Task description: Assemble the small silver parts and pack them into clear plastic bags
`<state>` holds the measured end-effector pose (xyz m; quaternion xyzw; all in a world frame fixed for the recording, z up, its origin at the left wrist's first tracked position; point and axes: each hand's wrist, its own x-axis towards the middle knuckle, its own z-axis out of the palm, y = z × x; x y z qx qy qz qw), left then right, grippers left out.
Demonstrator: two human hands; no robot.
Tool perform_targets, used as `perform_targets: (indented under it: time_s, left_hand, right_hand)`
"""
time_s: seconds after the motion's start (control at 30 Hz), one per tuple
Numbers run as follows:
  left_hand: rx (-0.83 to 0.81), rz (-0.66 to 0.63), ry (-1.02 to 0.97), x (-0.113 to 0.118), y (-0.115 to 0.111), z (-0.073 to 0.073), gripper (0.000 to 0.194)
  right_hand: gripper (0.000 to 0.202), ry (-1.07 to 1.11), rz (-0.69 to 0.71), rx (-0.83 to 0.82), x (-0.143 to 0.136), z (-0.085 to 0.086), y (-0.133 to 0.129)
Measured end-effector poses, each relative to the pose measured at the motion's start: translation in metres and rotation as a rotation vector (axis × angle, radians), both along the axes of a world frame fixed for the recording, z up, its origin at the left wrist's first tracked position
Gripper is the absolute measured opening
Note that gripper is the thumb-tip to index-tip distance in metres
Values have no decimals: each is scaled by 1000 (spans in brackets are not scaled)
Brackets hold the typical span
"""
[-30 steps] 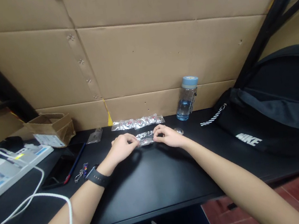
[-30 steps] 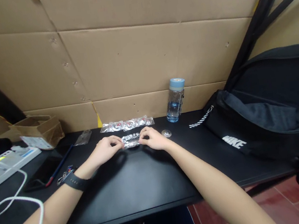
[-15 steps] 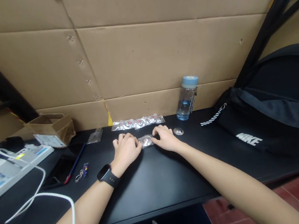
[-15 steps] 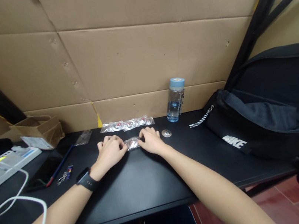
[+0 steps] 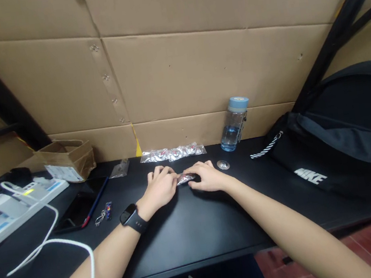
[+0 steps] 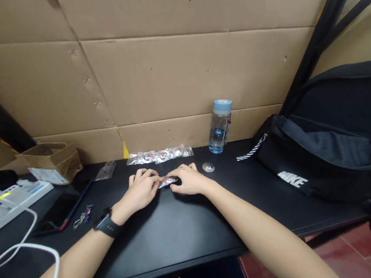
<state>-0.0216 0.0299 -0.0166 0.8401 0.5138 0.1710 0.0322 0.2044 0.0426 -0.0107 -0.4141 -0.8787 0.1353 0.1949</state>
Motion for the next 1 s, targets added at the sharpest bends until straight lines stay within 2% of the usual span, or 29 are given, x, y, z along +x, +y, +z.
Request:
perform_targets:
  time_s: [0.07, 0.2, 0.4, 0.5, 0.63, 0.8, 1.0]
  left_hand:
    - [-27, -10, -22, 1, -1, 3, 35]
    - [-16, -10, -41, 1, -4, 7, 32]
    - [68, 15, -25, 0, 0, 2, 19]
    - [83, 43, -30, 0, 2, 0, 23]
    - [26, 60, -56, 1, 4, -1, 26]
    - [-27, 81, -99, 0, 4, 0, 32]
    - [-56, 103, -161, -4, 3, 7, 40]
  right_hand:
    - [38, -5, -21, 2, 0, -1, 0]
    - [26, -2, -47, 19, -2, -3, 2]
    - [26, 114, -114, -26, -4, 3, 1]
    - [30, 185, -119, -68, -2, 3, 2]
    - [42, 200, -131, -65, -2, -3, 4]
    - [35, 280, -171, -92, -6, -6, 4]
    - [42, 468, -139, -154, 2, -8, 12]
